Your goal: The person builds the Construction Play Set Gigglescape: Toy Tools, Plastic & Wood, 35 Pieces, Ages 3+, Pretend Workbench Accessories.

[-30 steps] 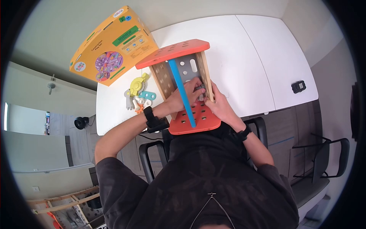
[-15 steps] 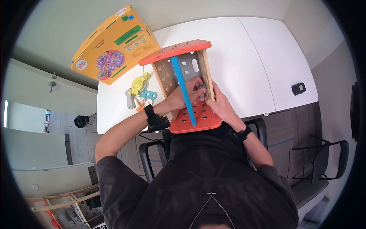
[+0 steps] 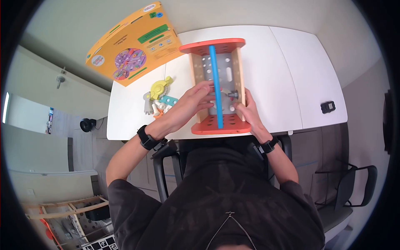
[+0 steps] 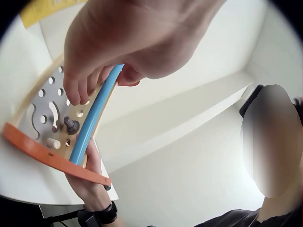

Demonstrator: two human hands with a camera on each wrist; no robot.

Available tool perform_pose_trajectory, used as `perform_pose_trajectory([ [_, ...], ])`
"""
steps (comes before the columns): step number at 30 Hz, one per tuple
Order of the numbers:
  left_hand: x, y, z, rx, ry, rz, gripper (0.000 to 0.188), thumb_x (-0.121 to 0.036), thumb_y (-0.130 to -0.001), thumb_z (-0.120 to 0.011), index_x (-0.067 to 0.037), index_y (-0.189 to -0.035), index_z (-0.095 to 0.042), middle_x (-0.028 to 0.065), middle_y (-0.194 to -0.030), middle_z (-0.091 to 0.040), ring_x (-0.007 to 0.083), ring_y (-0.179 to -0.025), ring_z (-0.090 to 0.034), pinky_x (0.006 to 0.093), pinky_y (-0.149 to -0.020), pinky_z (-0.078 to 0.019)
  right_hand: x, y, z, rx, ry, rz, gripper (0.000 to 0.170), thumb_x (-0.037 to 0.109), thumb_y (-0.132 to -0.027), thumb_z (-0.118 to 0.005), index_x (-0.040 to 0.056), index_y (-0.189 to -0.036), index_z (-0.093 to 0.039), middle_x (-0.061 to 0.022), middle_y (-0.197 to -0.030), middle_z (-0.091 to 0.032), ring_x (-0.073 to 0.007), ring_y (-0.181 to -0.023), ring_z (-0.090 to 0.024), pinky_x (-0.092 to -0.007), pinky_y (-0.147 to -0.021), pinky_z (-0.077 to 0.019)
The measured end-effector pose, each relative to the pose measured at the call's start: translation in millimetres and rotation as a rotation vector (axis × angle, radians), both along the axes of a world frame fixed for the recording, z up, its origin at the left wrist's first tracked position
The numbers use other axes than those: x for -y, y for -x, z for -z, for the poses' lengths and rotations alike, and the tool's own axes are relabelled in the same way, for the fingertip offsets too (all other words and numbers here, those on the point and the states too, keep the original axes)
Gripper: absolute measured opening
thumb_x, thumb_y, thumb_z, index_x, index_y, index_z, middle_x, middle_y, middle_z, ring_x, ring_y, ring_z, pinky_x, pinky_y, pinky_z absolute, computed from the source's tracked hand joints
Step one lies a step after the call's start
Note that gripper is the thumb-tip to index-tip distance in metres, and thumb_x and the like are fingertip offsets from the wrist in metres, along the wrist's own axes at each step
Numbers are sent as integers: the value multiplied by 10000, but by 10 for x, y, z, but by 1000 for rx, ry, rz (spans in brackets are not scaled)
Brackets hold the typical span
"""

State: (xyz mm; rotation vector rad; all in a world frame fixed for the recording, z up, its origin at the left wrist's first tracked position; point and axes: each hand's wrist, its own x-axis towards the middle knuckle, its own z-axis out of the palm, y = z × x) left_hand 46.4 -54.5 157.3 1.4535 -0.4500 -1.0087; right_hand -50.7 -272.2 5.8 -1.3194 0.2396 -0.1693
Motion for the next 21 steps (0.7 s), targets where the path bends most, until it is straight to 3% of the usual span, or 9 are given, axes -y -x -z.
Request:
perform_pose_trajectory([
  [2, -110, 82, -137, 109, -8, 9, 504, -247, -1179, -396, -59, -1643, -346, 143, -1625, -487, 260, -1458, -517, 416, -1230, -405, -3, 26, -210, 99, 51, 73, 839, 56, -896, -674, 74, -1662, -331, -146, -1243, -638, -183, -1073, -626, -342, -949, -515],
  [5, -302, 193, -110, 177, 5, 5, 525, -224, -1162, -428, -77, -1658, -334, 136, -1646, -462, 255, -1486, -489, 411, -1230, -395, 139, 116, -603, 5, 319, 106, 857, 46, -873, -704, 82, -1654, -354, -141, -1242, -638, -173, -1091, -623, -333, -957, -520],
  [7, -399, 262, 13, 155, 23, -2, 543, -205, -1150, -446, -87, -1667, -324, 134, -1662, -439, 254, -1497, -478, 411, -1230, -392, 218, 114, -736, 110, 666, 186, 909, 35, -802, -769, 107, -1632, -405, -189, -1414, -579, -290, -1252, -593, -403, -1050, -491],
  [9, -463, 349, 255, 92, 40, -16, 560, -184, -1139, -458, -94, -1674, -316, 134, -1677, -415, 256, -1502, -472, 413, -1232, -388, 305, 96, -786, 325, 1167, 292, 941, 33, -761, -798, 119, -1621, -428, -207, -1498, -536, -359, -1329, -556, -452, -1101, -458],
  [10, -465, 413, 320, 64, 26, -24, 573, -181, -1136, -460, -98, -1679, -301, 133, -1682, -404, 255, -1502, -474, 405, -1228, -390, 331, 89, -854, 360, 1261, 270, 947, 67, -717, -854, 145, -1588, -490, -222, -1571, -470, -420, -1389, -489, -502, -1144, -403],
  [14, -463, 566, 534, 32, -37, -14, 605, -149, -1126, -468, -109, -1693, -263, 137, -1683, -397, 250, -1501, -477, 377, -1225, -393, 328, -16, -1074, 510, 1543, 209, 819, 124, -726, -894, 220, -1491, -618, -198, -1524, -518, -373, -1373, -527, -529, -1154, -398],
  [17, -519, 608, 624, 41, -8, -13, 598, -136, -1121, -495, -94, -1677, -281, 138, -1686, -392, 247, -1503, -475, 374, -1224, -397, 309, -127, -1044, 594, 1743, 177, 779, 69, -756, -836, 255, -1483, -627, -184, -1502, -541, -364, -1361, -541, -536, -1145, -406],
  [21, -626, 601, 646, 44, -5, -67, 510, -145, -1121, -514, -77, -1609, -381, 110, -1646, -439, 248, -1474, -508, 373, -1204, -415, 241, -167, -1004, 600, 1830, 88, 734, 14, -799, -741, 270, -1479, -632, -175, -1498, -548, -356, -1377, -539, -525, -1158, -409],
])
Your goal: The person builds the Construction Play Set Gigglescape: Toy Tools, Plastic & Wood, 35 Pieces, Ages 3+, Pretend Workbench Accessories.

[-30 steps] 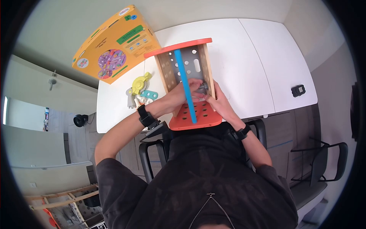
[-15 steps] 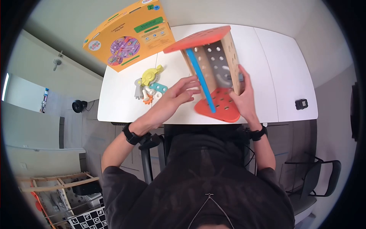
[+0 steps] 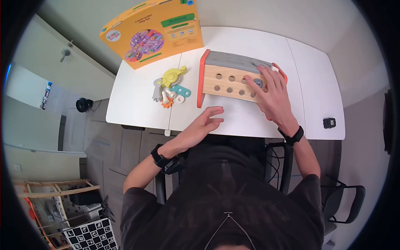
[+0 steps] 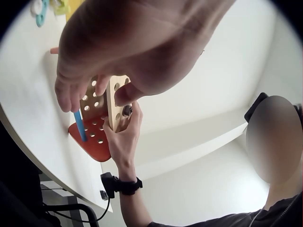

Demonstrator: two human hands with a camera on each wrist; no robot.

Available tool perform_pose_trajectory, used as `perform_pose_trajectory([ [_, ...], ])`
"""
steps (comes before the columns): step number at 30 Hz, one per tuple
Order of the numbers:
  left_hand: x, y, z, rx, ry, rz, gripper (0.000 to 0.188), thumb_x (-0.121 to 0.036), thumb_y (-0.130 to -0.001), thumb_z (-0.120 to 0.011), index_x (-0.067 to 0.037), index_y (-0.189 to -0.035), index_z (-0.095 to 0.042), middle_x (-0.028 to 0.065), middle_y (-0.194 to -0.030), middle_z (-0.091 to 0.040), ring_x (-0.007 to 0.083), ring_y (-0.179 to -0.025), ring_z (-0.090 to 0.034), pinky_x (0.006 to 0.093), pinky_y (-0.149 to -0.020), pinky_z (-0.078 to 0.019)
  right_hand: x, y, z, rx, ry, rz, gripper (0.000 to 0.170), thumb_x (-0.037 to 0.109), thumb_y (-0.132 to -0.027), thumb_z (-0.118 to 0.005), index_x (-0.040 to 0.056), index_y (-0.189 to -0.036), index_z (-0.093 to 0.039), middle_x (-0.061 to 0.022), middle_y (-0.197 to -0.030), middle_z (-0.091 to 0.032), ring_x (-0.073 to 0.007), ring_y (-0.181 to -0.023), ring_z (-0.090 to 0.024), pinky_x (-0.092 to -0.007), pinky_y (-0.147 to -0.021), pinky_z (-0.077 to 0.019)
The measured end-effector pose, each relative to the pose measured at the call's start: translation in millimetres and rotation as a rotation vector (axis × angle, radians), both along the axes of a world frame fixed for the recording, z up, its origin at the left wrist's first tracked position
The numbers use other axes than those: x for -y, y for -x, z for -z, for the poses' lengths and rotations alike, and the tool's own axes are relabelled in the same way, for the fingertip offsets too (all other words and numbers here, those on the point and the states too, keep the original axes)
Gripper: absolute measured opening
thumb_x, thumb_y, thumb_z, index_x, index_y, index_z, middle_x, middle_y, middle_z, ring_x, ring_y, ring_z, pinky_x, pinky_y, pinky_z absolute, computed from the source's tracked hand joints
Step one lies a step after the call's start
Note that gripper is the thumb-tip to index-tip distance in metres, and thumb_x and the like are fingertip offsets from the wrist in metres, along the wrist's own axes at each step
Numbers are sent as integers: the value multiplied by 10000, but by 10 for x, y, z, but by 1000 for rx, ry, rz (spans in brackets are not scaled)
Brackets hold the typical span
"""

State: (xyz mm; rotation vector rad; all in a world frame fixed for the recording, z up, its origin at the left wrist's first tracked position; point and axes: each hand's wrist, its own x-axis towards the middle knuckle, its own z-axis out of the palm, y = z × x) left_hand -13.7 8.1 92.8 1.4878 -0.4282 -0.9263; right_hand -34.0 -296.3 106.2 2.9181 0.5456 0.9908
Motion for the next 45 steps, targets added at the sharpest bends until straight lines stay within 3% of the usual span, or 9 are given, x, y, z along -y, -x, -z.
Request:
perform_pose_trajectory([
  [8, -346, -11, -14, 391, -270, 140, 292, -164, -1109, -538, -51, -1369, -611, 118, -1346, -684, 230, -1177, -688, 358, -1038, -523, -108, 55, 144, -27, 87, 25, 746, -14, -836, -676, 275, -1518, -592, -156, -1522, -530, -338, -1429, -498, -506, -1185, -392],
  [11, -528, -120, 47, 663, -572, -27, 238, -154, -1079, -582, -60, -1289, -644, 160, -1258, -710, 303, -1051, -728, 397, -917, -569, -127, 84, 249, -28, 113, 61, 769, -31, -850, -663, 298, -1538, -566, -150, -1552, -499, -331, -1458, -470, -506, -1206, -363],
  [14, -744, -271, 344, 855, -720, -398, 204, -156, -1061, -610, -59, -1235, -656, 177, -1193, -705, 370, -978, -724, 447, -849, -577, -121, 116, 369, -15, 118, 43, 798, -54, -861, -647, 314, -1560, -531, -145, -1580, -471, -322, -1475, -447, -509, -1218, -341],
  [17, -934, -421, 530, 952, -787, -549, 228, -149, -1058, -601, -48, -1261, -623, 195, -1141, -663, 426, -1015, -692, 506, -817, -589, -108, 115, 521, 37, 97, 9, 830, -68, -855, -641, 323, -1575, -501, -151, -1613, -435, -335, -1486, -428, -520, -1220, -332],
  [20, -1027, -571, 739, 1103, -845, -666, 281, -187, -1051, -642, -76, -1309, -618, 178, -1177, -637, 385, -1047, -697, 486, -845, -579, -154, 140, 625, 70, 76, 32, 839, -70, -862, -632, 327, -1585, -479, -163, -1647, -395, -360, -1497, -412, -532, -1222, -328],
  [26, -890, -678, 834, 1020, -917, -639, 372, -176, -995, -703, -86, -1331, -573, 182, -1213, -593, 385, -1066, -676, 494, -788, -619, -201, 180, 719, 54, 91, 67, 829, -56, -877, -618, 329, -1594, -463, -178, -1689, -336, -374, -1530, -370, -544, -1231, -316],
  [35, -833, -622, 872, 1089, -1022, -557, 271, -157, -993, -694, -76, -1226, -582, 196, -1208, -580, 406, -1077, -670, 489, -778, -630, -350, 256, 651, -90, 96, 112, 852, -45, -873, -627, 298, -1628, -431, -191, -1697, -317, -376, -1562, -328, -568, -1265, -272],
  [41, -890, -662, 1045, 1116, -936, -607, 288, -126, -960, -727, -71, -1231, -648, 205, -1256, -625, 427, -1083, -680, 497, -869, -594, -492, 407, 332, -244, -158, 50, 806, 28, -897, -700, 169, -1637, -412, -209, -1686, -335, -404, -1567, -325, -602, -1265, -258],
  [45, -972, -642, 989, 1025, -834, -580, 288, -113, -948, -757, -33, -1210, -668, 190, -1134, -679, 375, -1004, -724, 462, -849, -593, -602, 624, 141, -236, -410, 8, 677, 54, -926, -708, 115, -1563, -490, -205, -1621, -418, -420, -1503, -407, -556, -1226, -339],
])
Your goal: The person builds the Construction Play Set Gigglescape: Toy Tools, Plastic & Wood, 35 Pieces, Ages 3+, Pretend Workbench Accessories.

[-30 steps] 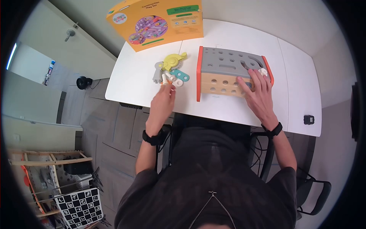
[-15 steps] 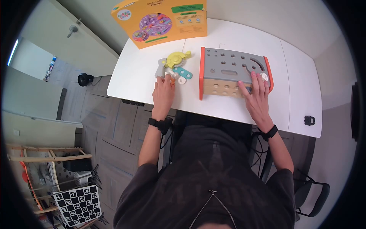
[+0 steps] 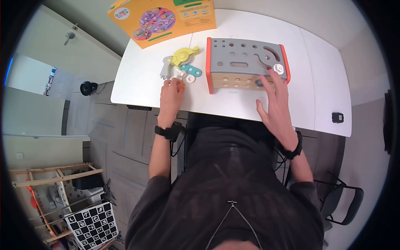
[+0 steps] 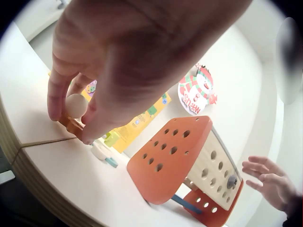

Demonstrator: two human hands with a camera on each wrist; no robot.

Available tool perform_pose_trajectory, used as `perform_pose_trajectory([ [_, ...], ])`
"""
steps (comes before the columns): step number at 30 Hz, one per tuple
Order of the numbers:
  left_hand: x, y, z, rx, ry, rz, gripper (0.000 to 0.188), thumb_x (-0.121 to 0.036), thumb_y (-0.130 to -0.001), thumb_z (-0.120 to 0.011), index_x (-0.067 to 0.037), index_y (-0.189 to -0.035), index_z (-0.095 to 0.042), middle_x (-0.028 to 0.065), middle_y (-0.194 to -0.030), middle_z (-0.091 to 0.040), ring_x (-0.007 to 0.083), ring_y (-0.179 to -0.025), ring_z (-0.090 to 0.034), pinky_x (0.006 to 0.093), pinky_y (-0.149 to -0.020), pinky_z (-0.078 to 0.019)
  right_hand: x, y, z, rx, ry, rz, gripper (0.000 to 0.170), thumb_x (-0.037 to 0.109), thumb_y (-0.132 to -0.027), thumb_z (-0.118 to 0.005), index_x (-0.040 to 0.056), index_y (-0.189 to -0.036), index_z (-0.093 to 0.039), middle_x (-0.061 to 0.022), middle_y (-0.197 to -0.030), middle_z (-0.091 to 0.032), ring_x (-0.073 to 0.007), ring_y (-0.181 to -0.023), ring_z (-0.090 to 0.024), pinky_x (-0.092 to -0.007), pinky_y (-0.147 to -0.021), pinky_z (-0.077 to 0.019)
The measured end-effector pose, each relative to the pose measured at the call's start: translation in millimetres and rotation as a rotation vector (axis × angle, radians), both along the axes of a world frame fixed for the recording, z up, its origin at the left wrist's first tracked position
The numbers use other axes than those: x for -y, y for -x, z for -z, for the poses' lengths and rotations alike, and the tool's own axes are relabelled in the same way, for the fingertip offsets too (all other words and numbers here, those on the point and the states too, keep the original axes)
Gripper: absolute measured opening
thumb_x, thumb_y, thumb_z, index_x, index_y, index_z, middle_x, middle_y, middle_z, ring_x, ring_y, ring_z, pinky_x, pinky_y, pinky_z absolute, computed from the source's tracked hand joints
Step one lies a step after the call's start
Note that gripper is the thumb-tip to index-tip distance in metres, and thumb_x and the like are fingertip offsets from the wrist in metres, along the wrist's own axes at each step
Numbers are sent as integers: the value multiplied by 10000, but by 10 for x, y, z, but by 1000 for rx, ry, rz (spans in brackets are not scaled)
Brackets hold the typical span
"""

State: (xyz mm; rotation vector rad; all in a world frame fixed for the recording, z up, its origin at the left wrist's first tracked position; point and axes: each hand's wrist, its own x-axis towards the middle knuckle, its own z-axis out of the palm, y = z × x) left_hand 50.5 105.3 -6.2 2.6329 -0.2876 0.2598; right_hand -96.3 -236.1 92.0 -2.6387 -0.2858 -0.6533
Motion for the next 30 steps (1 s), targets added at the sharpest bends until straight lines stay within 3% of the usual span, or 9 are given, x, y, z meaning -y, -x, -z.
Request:
perform_pose_trajectory([
  [2, 30, 80, -167, -50, 95, -10, 294, -121, -962, -754, -30, -1227, -664, 192, -1154, -682, 358, -1004, -736, 441, -832, -595, -42, 129, -11, -21, -189, -20, 558, 68, -953, -693, 89, -1494, -557, -196, -1559, -497, -404, -1448, -479, -509, -1189, -398],
  [5, 167, 340, -584, -90, 216, 8, 321, -126, -971, -769, -25, -1253, -654, 180, -1191, -691, 296, -981, -749, 403, -811, -598, -149, 288, 8, -319, -476, -105, 392, 96, -996, -667, 40, -1381, -618, -173, -1387, -639, -381, -1311, -601, -449, -1108, -470],
  [7, 259, 520, -807, -107, 257, 11, 335, -120, -964, -780, -27, -1258, -648, 170, -1203, -694, 273, -964, -743, 397, -810, -597, -269, 300, 62, -632, -797, -177, 333, 193, -1108, -572, 17, -1389, -598, -163, -1259, -721, -273, -1202, -690, -390, -1030, -522],
  [9, 410, 747, -1010, -76, 313, 90, 371, -89, -937, -803, -32, -1267, -643, 153, -1245, -694, 258, -960, -730, 385, -812, -596, -378, 289, 197, -782, -953, -292, 409, 251, -1162, -476, 29, -1504, -508, -170, -1312, -709, -229, -1233, -679, -371, -1039, -521],
  [12, 635, 1011, -1007, -14, 337, 245, 393, -59, -915, -811, -45, -1272, -647, 144, -1278, -689, 278, -992, -728, 376, -818, -597, -577, 238, 413, -861, -1251, -422, 483, 299, -1190, -401, 41, -1598, -394, -163, -1390, -665, -233, -1259, -666, -370, -1066, -516],
  [16, 981, 1249, -825, -48, 325, 371, 412, -31, -902, -790, -61, -1289, -652, 161, -1336, -652, 357, -1053, -711, 393, -847, -610, -833, 196, 547, -890, -1650, -363, 511, 355, -1198, -365, 39, -1599, -379, -126, -1470, -573, -210, -1330, -608, -387, -1113, -509],
  [20, 1150, 1305, -752, -18, 279, 422, 404, -34, -920, -765, -57, -1307, -652, 167, -1375, -626, 366, -1067, -698, 415, -870, -610, -798, 209, 625, -893, -1844, -195, 482, 395, -1196, -360, 58, -1533, -431, -101, -1421, -579, -180, -1303, -598, -384, -1137, -486],
  [23, 1178, 1286, -759, -27, 292, 448, 375, -38, -946, -742, -60, -1310, -653, 159, -1330, -655, 352, -1064, -690, 410, -879, -604, -741, 245, 689, -884, -1893, -222, 487, 406, -1197, -342, 65, -1533, -433, -90, -1397, -603, -183, -1279, -614, -391, -1114, -501],
  [30, 1099, 1263, -935, -139, 393, 299, 316, -70, -1009, -702, -49, -1319, -643, 171, -1085, -726, 317, -912, -719, 407, -795, -583, -559, 191, 662, -815, -1697, -199, 460, 428, -1191, -348, 77, -1483, -397, -156, -1259, -676, -223, -1042, -723, -351, -960, -539],
])
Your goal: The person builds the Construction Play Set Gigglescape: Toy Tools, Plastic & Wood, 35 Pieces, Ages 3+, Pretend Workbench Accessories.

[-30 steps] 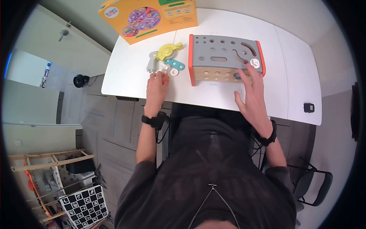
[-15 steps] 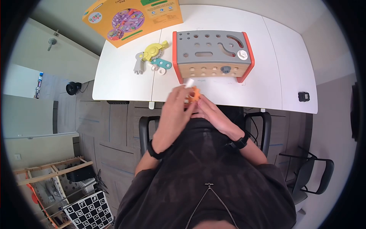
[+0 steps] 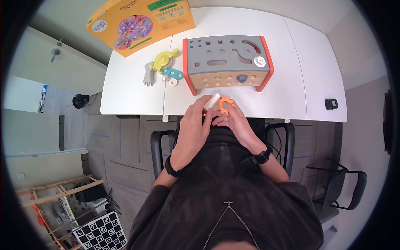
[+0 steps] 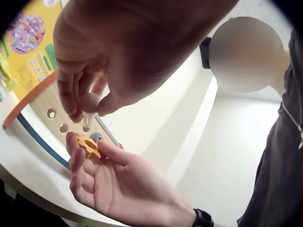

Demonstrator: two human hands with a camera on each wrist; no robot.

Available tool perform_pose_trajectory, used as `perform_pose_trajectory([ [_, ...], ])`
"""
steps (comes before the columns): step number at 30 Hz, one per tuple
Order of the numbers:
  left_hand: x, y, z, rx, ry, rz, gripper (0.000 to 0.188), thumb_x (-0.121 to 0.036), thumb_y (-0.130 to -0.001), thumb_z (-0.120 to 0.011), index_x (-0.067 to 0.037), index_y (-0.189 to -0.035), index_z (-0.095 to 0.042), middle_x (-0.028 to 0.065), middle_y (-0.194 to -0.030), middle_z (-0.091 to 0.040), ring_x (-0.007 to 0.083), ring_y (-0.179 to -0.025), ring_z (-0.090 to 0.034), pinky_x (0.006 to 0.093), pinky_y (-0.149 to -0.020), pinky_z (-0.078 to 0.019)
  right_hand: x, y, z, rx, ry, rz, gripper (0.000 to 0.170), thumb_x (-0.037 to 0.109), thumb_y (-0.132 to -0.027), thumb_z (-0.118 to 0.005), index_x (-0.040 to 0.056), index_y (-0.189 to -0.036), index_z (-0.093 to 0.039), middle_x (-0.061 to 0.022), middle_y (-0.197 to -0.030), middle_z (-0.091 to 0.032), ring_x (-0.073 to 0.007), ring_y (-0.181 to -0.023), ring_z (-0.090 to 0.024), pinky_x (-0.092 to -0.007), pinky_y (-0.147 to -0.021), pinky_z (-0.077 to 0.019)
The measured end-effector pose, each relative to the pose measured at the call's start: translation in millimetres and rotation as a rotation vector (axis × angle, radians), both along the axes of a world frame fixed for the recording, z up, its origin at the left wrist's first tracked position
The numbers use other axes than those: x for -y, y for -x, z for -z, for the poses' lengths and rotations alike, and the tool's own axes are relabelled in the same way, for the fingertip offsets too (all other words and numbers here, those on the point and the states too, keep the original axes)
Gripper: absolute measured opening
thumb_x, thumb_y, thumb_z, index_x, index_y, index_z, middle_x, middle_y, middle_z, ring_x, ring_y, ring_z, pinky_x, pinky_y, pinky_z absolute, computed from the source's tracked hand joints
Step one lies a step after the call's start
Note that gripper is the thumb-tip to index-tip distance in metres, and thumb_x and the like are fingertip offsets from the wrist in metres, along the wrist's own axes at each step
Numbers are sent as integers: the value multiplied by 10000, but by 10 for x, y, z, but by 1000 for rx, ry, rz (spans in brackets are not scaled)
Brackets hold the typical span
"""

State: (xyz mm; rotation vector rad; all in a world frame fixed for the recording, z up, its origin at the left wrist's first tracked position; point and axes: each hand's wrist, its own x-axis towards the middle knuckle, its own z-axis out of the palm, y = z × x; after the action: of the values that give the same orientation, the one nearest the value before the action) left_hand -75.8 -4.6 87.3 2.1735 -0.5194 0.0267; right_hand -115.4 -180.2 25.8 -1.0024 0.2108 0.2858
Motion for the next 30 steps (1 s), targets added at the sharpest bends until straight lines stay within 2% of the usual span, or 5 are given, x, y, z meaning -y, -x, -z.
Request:
perform_pose_trajectory([
  [5, 4, 12, -20, -164, 4, 92, 292, -90, -1014, -707, -27, -1291, -641, 164, -1050, -703, 342, -837, -721, 430, -750, -584, 3, 18, -11, 60, 112, -9, 450, 390, -1197, -330, 81, -1525, -321, -158, -1227, -667, -211, -1034, -721, -357, -963, -549],
  [11, 47, 39, -81, -65, 25, 122, 280, -100, -1001, -730, -24, -1262, -663, 151, -1094, -691, 318, -865, -745, 420, -765, -601, 27, -7, -22, 86, 143, -4, 456, 381, -1199, -335, 92, -1551, -303, -160, -1273, -636, -196, -1061, -709, -352, -967, -555],
  [14, 63, 26, -47, -24, 42, 147, 293, -68, -984, -747, -14, -1267, -692, 145, -1155, -691, 250, -814, -728, 368, -758, -600, 36, -14, -48, 104, 158, -24, 458, 386, -1199, -345, 97, -1553, -328, -149, -1326, -607, -186, -1083, -696, -348, -971, -557],
  [20, 56, 24, -146, -104, -13, 172, 347, -87, -988, -742, -43, -1319, -647, 146, -1362, -596, 351, -928, -765, 433, -803, -630, 38, -9, -71, 143, 160, -52, 487, 385, -1197, -364, 123, -1607, -339, -122, -1406, -555, -170, -1129, -664, -362, -979, -572],
  [30, 45, -37, -105, -87, 71, 224, 450, -9, -936, -770, -54, -1362, -629, 127, -1430, -564, 273, -968, -763, 379, -867, -641, 106, -27, -176, 277, 312, -63, 491, 259, -1157, -505, 122, -1612, -380, -136, -1384, -590, -173, -1112, -664, -343, -941, -594],
])
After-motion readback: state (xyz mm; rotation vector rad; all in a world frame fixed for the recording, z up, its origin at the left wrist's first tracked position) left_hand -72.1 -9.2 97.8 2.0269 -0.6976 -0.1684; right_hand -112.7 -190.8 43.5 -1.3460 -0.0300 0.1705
